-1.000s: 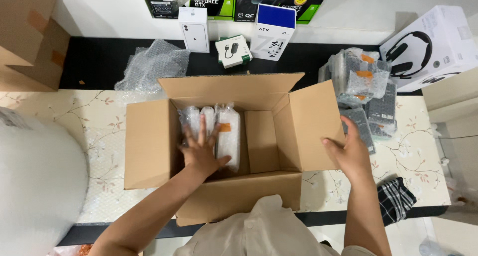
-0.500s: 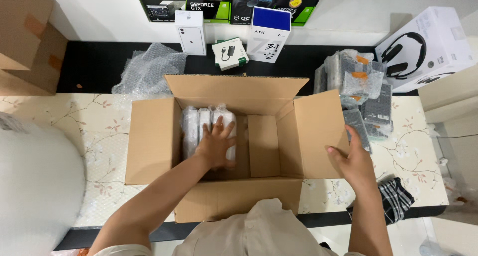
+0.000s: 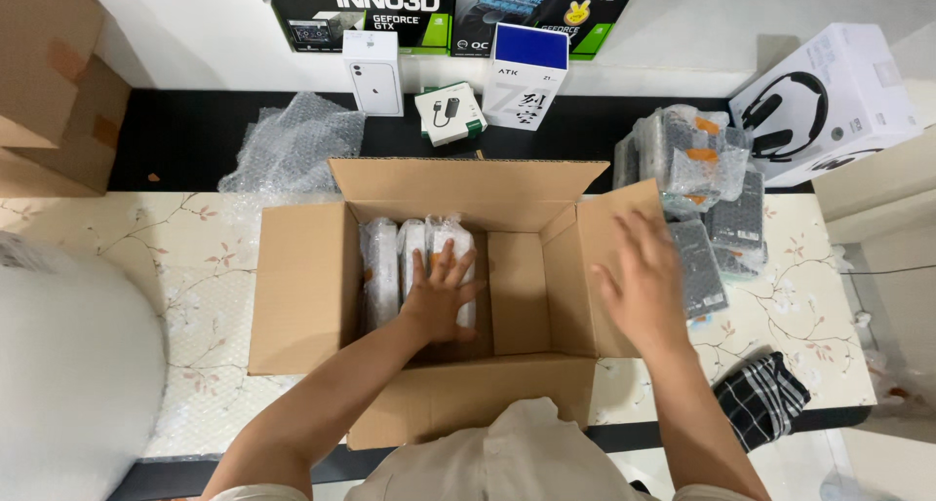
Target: The person places bubble-wrapped rectangular packages and a larger bubble-wrapped item into a cardboard box on a table.
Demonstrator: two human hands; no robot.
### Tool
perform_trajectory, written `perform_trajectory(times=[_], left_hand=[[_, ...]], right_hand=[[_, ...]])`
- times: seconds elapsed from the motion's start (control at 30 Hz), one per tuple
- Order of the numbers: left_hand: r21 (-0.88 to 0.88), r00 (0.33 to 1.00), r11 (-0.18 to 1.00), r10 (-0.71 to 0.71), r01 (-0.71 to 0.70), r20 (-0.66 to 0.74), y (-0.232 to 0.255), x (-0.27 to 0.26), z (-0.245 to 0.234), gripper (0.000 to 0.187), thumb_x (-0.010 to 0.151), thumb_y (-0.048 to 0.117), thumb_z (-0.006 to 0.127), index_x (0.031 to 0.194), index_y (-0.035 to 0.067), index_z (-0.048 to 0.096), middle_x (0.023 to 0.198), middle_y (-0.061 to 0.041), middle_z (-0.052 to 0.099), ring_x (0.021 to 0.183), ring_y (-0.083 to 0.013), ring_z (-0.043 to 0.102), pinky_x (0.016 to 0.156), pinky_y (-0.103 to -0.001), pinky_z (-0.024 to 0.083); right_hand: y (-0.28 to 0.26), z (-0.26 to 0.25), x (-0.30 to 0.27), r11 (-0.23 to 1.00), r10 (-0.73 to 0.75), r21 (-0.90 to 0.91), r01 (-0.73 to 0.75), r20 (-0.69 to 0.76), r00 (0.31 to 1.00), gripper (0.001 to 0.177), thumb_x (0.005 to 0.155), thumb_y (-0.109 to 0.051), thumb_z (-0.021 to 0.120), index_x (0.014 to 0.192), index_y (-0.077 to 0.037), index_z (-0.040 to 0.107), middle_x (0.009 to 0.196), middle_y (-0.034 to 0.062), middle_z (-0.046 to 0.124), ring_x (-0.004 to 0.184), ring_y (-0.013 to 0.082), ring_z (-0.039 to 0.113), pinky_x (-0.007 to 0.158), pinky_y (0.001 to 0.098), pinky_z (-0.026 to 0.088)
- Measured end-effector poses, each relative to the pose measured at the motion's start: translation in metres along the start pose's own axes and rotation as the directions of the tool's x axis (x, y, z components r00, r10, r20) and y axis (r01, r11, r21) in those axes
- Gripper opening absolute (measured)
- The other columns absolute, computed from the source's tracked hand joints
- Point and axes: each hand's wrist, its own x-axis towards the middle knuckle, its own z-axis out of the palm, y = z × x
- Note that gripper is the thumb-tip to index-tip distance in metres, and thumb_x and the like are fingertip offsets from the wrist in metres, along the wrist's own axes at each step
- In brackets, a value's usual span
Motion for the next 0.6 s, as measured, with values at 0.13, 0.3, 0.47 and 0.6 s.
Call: perform_trajectory(times=[0.13, 0.3, 0.47, 0.6], left_hand=[[-0.026, 0.999, 1.0, -0.015, 0.014, -0.038, -0.001, -0.001, 0.004, 0.112, 0.079, 0.086, 0.056, 0.168, 0.038, 0.008, 0.177, -0.004, -0.001, 0.161, -0.0437, -0.005, 0.121, -0.078, 0.015], [-0.122, 0.997, 0.993, -0.017, 0.007, -0.078, -0.004, 0.002, 0.013, 0.127, 0.071, 0.092, 0.057, 0.169, 0.029, 0.007, 0.177, -0.002, 0.0, 0.161, -0.0404, -0.006, 0.123, -0.076, 0.012], [-0.118, 0.998, 0.993, -0.009, 0.002, -0.062, -0.005, -0.001, 0.008, 0.122, 0.072, 0.092, 0.055, 0.167, 0.026, 0.015, 0.177, -0.002, -0.001, 0.161, -0.04, -0.008, 0.123, -0.076, 0.012], [-0.087, 0.998, 0.996, 0.001, -0.007, -0.065, -0.002, 0.004, 0.011, 0.121, 0.075, 0.093, 0.051, 0.167, 0.025, 0.014, 0.177, -0.002, -0.003, 0.161, -0.0413, -0.009, 0.123, -0.077, 0.011]], right_hand=[[-0.036, 0.029, 0.04, 0.998, -0.053, -0.03, 0.064, 0.273, 0.96, 0.082, 0.095, -0.031, 0.071, 0.166, -0.011, 0.034, 0.173, 0.0225, 0.022, 0.157, 0.0523, 0.015, 0.119, 0.0685, 0.025], [-0.03, 0.081, 0.089, 0.991, 0.12, -0.114, -0.072, 0.514, 0.849, 0.099, 0.092, -0.031, 0.076, 0.171, -0.023, 0.016, 0.178, 0.0159, 0.005, 0.162, 0.0435, 0.003, 0.125, 0.0658, 0.01], [0.005, 0.149, 0.106, 0.989, 0.103, -0.148, -0.025, 0.544, 0.833, 0.089, 0.091, -0.04, 0.077, 0.164, -0.031, 0.027, 0.167, 0.0107, 0.032, 0.158, 0.0375, 0.024, 0.125, 0.0636, 0.015], [0.038, 0.187, 0.108, 0.991, -0.035, -0.106, 0.081, 0.377, 0.926, 0.036, 0.103, -0.038, 0.062, 0.138, -0.031, 0.062, 0.125, 0.0032, 0.072, 0.124, 0.0283, 0.069, 0.112, 0.0461, 0.047]])
